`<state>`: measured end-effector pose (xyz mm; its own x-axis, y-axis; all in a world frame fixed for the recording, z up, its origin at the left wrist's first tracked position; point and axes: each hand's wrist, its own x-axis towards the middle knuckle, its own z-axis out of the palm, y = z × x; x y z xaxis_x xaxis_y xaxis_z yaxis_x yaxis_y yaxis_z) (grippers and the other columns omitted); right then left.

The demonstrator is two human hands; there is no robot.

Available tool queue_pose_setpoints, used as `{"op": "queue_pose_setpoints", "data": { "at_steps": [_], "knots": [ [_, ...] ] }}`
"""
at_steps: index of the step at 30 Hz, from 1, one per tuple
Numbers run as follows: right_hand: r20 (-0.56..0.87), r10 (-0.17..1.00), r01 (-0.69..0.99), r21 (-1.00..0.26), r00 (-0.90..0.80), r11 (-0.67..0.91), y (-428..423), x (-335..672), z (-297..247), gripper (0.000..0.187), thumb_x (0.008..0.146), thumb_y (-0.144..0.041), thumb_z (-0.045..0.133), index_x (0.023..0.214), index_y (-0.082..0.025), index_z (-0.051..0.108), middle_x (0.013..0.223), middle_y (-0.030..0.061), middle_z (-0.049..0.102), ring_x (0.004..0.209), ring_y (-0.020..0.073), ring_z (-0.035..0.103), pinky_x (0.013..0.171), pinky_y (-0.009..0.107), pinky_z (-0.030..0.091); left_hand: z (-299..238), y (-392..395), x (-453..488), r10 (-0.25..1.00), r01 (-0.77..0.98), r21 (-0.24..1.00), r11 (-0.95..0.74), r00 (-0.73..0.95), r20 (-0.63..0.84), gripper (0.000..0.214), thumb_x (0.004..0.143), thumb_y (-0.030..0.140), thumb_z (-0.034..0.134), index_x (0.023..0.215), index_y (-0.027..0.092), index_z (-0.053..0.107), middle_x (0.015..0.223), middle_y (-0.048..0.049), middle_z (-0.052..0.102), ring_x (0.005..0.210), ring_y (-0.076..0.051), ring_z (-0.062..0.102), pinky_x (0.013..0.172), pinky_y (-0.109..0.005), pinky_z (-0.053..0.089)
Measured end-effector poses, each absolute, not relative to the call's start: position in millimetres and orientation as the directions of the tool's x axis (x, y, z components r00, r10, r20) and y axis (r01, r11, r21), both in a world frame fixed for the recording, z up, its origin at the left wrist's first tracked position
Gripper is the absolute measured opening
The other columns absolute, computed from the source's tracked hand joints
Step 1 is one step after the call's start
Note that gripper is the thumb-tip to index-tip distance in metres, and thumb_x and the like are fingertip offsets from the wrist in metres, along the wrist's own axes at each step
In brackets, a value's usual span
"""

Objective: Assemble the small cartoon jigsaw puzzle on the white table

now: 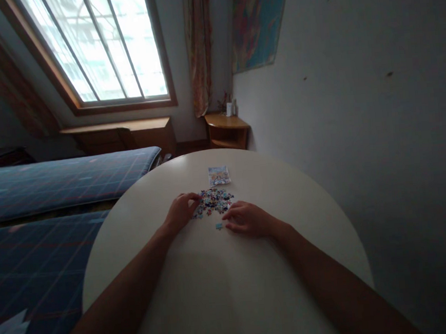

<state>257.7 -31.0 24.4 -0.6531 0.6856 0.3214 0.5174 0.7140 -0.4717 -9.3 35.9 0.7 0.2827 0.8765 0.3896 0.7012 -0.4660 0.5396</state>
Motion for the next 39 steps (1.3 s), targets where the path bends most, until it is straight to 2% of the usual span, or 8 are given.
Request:
{"op": "queue_pose_setpoints", "data": {
  "at_steps": [8,11,14,19,22,24,28,39],
  "knots": [
    [0.339,0.860,0.509,-0.700,-0.382,0.501,-28,254,21,0.029,0.087,-0.029,0.066,0.115,-0.019,0.064,0.089,0.0034,0.073,0.082,0.0155,0.067,0.081,0.029,0.049,19,0,21,0.865,0.627,0.596,-0.502,0.362,0.347,0.009,0.083,0.023,0.067,0.089,0.022,0.073,0.089,-0.0014,0.077,0.084,-0.019,0.071,0.082,-0.030,0.052],
    [0.349,0.842,0.440,-0.733,-0.411,0.518,-28,254,20,0.033,0.086,-0.032,0.068,0.116,-0.019,0.063,0.092,0.0039,0.074,0.082,0.0157,0.068,0.081,0.030,0.050,22,-17,36,0.833,0.570,0.610,-0.550,0.425,0.354,0.008,0.084,0.021,0.066,0.088,0.023,0.073,0.087,0.0000,0.076,0.080,-0.017,0.069,0.077,-0.027,0.051],
    [0.340,0.825,0.410,-0.742,-0.451,0.530,-29,253,21,0.021,0.088,-0.032,0.065,0.105,-0.019,0.069,0.090,0.0043,0.075,0.081,0.0161,0.068,0.080,0.030,0.050,23,-25,43,0.819,0.530,0.629,-0.569,0.440,0.369,0.005,0.085,0.023,0.068,0.087,0.023,0.073,0.086,0.0004,0.076,0.081,-0.017,0.069,0.078,-0.027,0.050],
    [0.337,0.837,0.426,-0.742,-0.431,0.518,-27,261,26,0.018,0.087,-0.033,0.065,0.094,-0.019,0.075,0.089,0.0041,0.077,0.081,0.0172,0.069,0.076,0.028,0.050,24,-26,42,0.831,0.580,0.599,-0.552,0.440,0.341,0.006,0.086,0.024,0.068,0.091,0.024,0.072,0.086,0.0001,0.073,0.081,-0.018,0.067,0.079,-0.030,0.051],
    [0.264,0.870,0.524,-0.712,-0.417,0.467,-24,276,31,0.018,0.084,-0.031,0.067,0.091,-0.018,0.076,0.084,0.0044,0.077,0.075,0.0164,0.068,0.072,0.027,0.049,24,-26,37,0.799,0.625,0.499,-0.601,0.489,0.350,0.015,0.085,0.028,0.070,0.099,0.024,0.069,0.102,-0.0044,0.070,0.092,-0.022,0.065,0.087,-0.037,0.052],
    [0.198,0.889,0.600,-0.675,-0.412,0.429,-22,288,34,0.017,0.083,-0.030,0.067,0.090,-0.018,0.077,0.081,0.0046,0.077,0.071,0.0156,0.067,0.069,0.026,0.048,22,-26,32,0.767,0.639,0.424,-0.641,0.536,0.352,0.025,0.083,0.031,0.072,0.106,0.024,0.067,0.124,-0.0084,0.062,0.111,-0.027,0.060,0.099,-0.044,0.049],
    [0.095,0.904,0.691,-0.613,-0.416,0.383,-20,307,38,0.018,0.081,-0.027,0.066,0.088,-0.017,0.078,0.076,0.0046,0.075,0.066,0.0144,0.065,0.064,0.024,0.044,12,-23,23,0.745,0.673,0.319,-0.667,0.595,0.302,0.043,0.082,0.037,0.073,0.121,0.025,0.060,0.155,-0.0116,0.034,0.144,-0.035,0.031,0.115,-0.053,0.033],
    [0.035,0.906,0.706,-0.615,-0.421,0.352,-22,317,39,0.018,0.077,-0.026,0.066,0.086,-0.017,0.079,0.072,0.0039,0.074,0.063,0.0141,0.062,0.061,0.024,0.043,5,-15,9,0.821,0.765,0.306,-0.567,0.557,0.128,0.062,0.088,0.051,0.064,0.139,0.021,0.048,0.162,-0.0157,0.022,0.151,-0.038,0.010,0.118,-0.055,0.025]
  ]
}}
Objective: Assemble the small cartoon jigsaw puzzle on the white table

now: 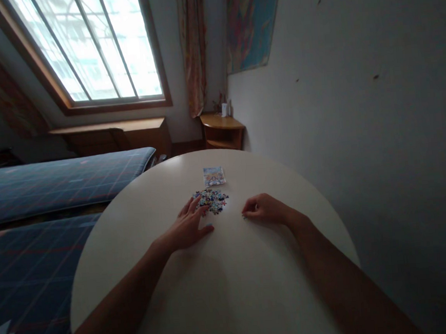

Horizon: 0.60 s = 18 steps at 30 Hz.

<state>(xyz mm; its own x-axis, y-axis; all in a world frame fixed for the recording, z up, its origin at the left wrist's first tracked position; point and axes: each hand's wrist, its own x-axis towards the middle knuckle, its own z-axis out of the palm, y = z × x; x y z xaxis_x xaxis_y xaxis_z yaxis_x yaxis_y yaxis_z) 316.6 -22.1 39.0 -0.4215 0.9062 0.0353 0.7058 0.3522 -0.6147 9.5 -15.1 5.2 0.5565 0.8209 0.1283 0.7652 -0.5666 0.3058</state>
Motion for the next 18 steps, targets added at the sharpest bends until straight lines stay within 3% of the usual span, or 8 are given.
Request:
{"op": "queue_pose_setpoints", "data": {
  "at_steps": [5,8,11,13,18],
  "knots": [
    [0.052,0.910,0.718,-0.596,-0.411,0.359,-23,314,40,0.015,0.076,-0.025,0.067,0.083,-0.017,0.079,0.070,0.0036,0.072,0.062,0.0140,0.061,0.060,0.024,0.042,5,-15,12,0.816,0.755,0.322,-0.572,0.564,0.127,0.062,0.087,0.051,0.065,0.140,0.023,0.048,0.163,-0.0137,0.022,0.151,-0.037,0.014,0.118,-0.055,0.025],
    [0.048,0.907,0.718,-0.594,-0.419,0.363,-23,313,40,0.015,0.075,-0.024,0.068,0.082,-0.017,0.078,0.070,0.0038,0.071,0.062,0.0140,0.061,0.060,0.025,0.042,12,-9,7,0.796,0.728,0.327,-0.603,0.578,0.183,0.052,0.093,0.047,0.057,0.139,0.024,0.050,0.159,-0.0110,0.033,0.149,-0.032,0.024,0.118,-0.050,0.027],
    [0.054,0.901,0.711,-0.595,-0.431,0.376,-22,315,38,0.015,0.075,-0.024,0.068,0.083,-0.017,0.078,0.071,0.0038,0.071,0.063,0.0146,0.061,0.061,0.025,0.043,24,1,-4,0.828,0.758,0.336,-0.560,0.491,0.272,0.036,0.098,0.041,0.047,0.127,0.022,0.059,0.139,-0.0099,0.058,0.130,-0.027,0.052,0.111,-0.044,0.038],
    [0.062,0.899,0.701,-0.604,-0.433,0.379,-21,317,36,0.015,0.077,-0.024,0.067,0.084,-0.017,0.077,0.072,0.0036,0.072,0.065,0.0148,0.062,0.062,0.025,0.043,29,8,-13,0.877,0.819,0.329,-0.469,0.389,0.283,0.028,0.096,0.036,0.050,0.114,0.021,0.065,0.119,-0.0096,0.068,0.111,-0.027,0.063,0.102,-0.043,0.045],
    [0.183,0.919,0.730,-0.561,-0.350,0.390,-15,314,27,0.016,0.083,-0.024,0.063,0.090,-0.017,0.076,0.084,0.0061,0.073,0.071,0.0152,0.063,0.068,0.026,0.046,24,16,-24,0.932,0.873,0.354,-0.336,0.253,0.261,0.025,0.093,0.033,0.052,0.105,0.020,0.070,0.109,-0.0103,0.070,0.100,-0.027,0.065,0.092,-0.040,0.049]
  ]
}}
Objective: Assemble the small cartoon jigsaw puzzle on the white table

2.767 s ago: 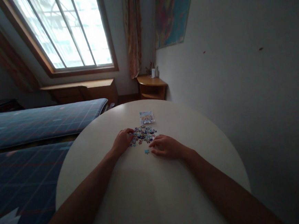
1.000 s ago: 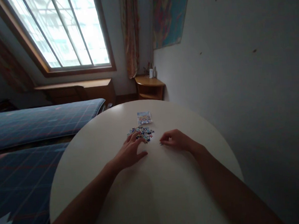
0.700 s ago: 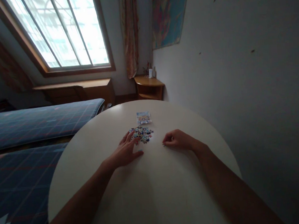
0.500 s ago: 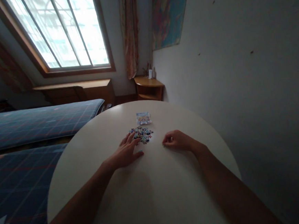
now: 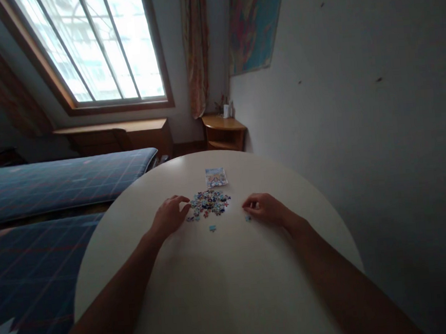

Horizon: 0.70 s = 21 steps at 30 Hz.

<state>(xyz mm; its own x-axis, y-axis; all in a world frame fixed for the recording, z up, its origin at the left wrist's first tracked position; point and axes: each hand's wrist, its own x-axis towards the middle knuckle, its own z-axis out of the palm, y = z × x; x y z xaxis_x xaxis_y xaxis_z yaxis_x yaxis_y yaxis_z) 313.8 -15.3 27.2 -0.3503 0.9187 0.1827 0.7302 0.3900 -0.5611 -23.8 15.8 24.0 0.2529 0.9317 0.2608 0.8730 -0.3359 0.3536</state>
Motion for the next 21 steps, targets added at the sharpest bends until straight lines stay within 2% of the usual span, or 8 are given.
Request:
{"op": "queue_pose_setpoints", "data": {
  "at_steps": [5,10,15,21],
  "knots": [
    [0.272,0.925,0.800,-0.474,-0.264,0.367,-3,293,20,0.019,0.088,-0.025,0.061,0.099,-0.017,0.075,0.091,0.0083,0.072,0.077,0.0165,0.062,0.076,0.028,0.047,20,12,-18,0.930,0.857,0.372,-0.356,0.286,0.232,0.027,0.093,0.038,0.054,0.108,0.021,0.069,0.113,-0.0092,0.068,0.102,-0.026,0.065,0.091,-0.037,0.049],
    [0.286,0.932,0.841,-0.426,-0.225,0.333,18,275,18,0.021,0.089,-0.025,0.060,0.102,-0.016,0.075,0.094,0.0093,0.073,0.087,0.0183,0.063,0.086,0.030,0.046,20,6,-10,0.916,0.842,0.368,-0.394,0.324,0.239,0.039,0.089,0.046,0.059,0.117,0.020,0.065,0.123,-0.0123,0.065,0.114,-0.031,0.060,0.101,-0.044,0.045],
    [0.235,0.938,0.846,-0.416,-0.255,0.334,37,269,20,0.026,0.087,-0.029,0.064,0.108,-0.019,0.076,0.087,0.0062,0.071,0.081,0.0165,0.061,0.083,0.028,0.045,16,4,-9,0.915,0.855,0.326,-0.403,0.365,0.174,0.044,0.088,0.047,0.059,0.123,0.020,0.062,0.127,-0.0130,0.063,0.118,-0.032,0.056,0.103,-0.043,0.043],
    [0.139,0.944,0.836,-0.439,-0.300,0.330,51,269,25,0.024,0.081,-0.025,0.068,0.101,-0.020,0.079,0.078,0.0042,0.069,0.071,0.0147,0.059,0.069,0.025,0.044,18,3,-10,0.916,0.865,0.302,-0.401,0.373,0.147,0.043,0.090,0.044,0.056,0.126,0.020,0.060,0.130,-0.0141,0.062,0.121,-0.033,0.055,0.102,-0.045,0.044]
  ]
}}
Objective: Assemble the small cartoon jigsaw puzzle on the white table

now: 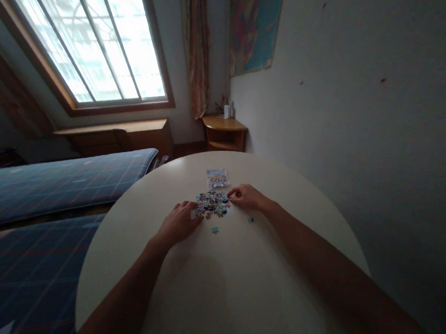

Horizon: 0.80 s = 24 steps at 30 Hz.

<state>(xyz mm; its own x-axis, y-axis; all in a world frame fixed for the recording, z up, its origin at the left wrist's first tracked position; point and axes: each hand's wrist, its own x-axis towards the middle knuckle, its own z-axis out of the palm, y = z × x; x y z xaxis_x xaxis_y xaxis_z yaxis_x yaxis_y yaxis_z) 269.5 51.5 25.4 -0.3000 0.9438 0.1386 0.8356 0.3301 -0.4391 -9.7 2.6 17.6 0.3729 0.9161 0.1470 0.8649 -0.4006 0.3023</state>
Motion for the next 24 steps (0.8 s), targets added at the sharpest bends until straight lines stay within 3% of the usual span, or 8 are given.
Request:
{"op": "queue_pose_setpoints", "data": {
  "at_steps": [5,11,16,24],
  "knots": [
    [0.124,0.953,0.811,-0.504,-0.275,0.299,54,269,27,0.019,0.075,-0.018,0.070,0.093,-0.015,0.076,0.085,0.0070,0.073,0.073,0.0155,0.063,0.066,0.023,0.045,18,4,-11,0.921,0.864,0.319,-0.390,0.364,0.140,0.044,0.090,0.044,0.056,0.126,0.019,0.060,0.130,-0.0143,0.062,0.122,-0.033,0.055,0.103,-0.045,0.043],
    [0.145,0.951,0.728,-0.616,-0.273,0.302,18,269,39,0.016,0.085,-0.018,0.063,0.097,-0.016,0.072,0.088,0.0062,0.076,0.076,0.0147,0.068,0.070,0.024,0.049,16,7,-15,0.905,0.839,0.341,-0.425,0.394,0.160,0.044,0.088,0.044,0.058,0.124,0.019,0.061,0.127,-0.0137,0.064,0.120,-0.032,0.057,0.104,-0.043,0.043],
    [0.054,0.783,0.470,-0.773,-0.619,0.426,-45,247,57,0.015,0.084,-0.029,0.069,0.094,-0.019,0.076,0.080,0.0021,0.075,0.072,0.0138,0.066,0.067,0.023,0.048,18,10,-19,0.908,0.843,0.339,-0.418,0.386,0.161,0.040,0.087,0.038,0.060,0.123,0.020,0.062,0.125,-0.0114,0.065,0.116,-0.028,0.060,0.101,-0.038,0.044],
    [-0.018,0.709,0.511,-0.706,-0.705,0.490,-81,227,51,0.006,0.078,-0.022,0.074,0.083,-0.022,0.078,0.071,-0.0008,0.074,0.062,0.0113,0.065,0.061,0.020,0.046,23,13,-25,0.969,0.921,0.304,-0.243,0.213,0.129,0.029,0.089,0.033,0.056,0.113,0.020,0.067,0.108,-0.0095,0.072,0.100,-0.027,0.066,0.089,-0.037,0.049]
  ]
}}
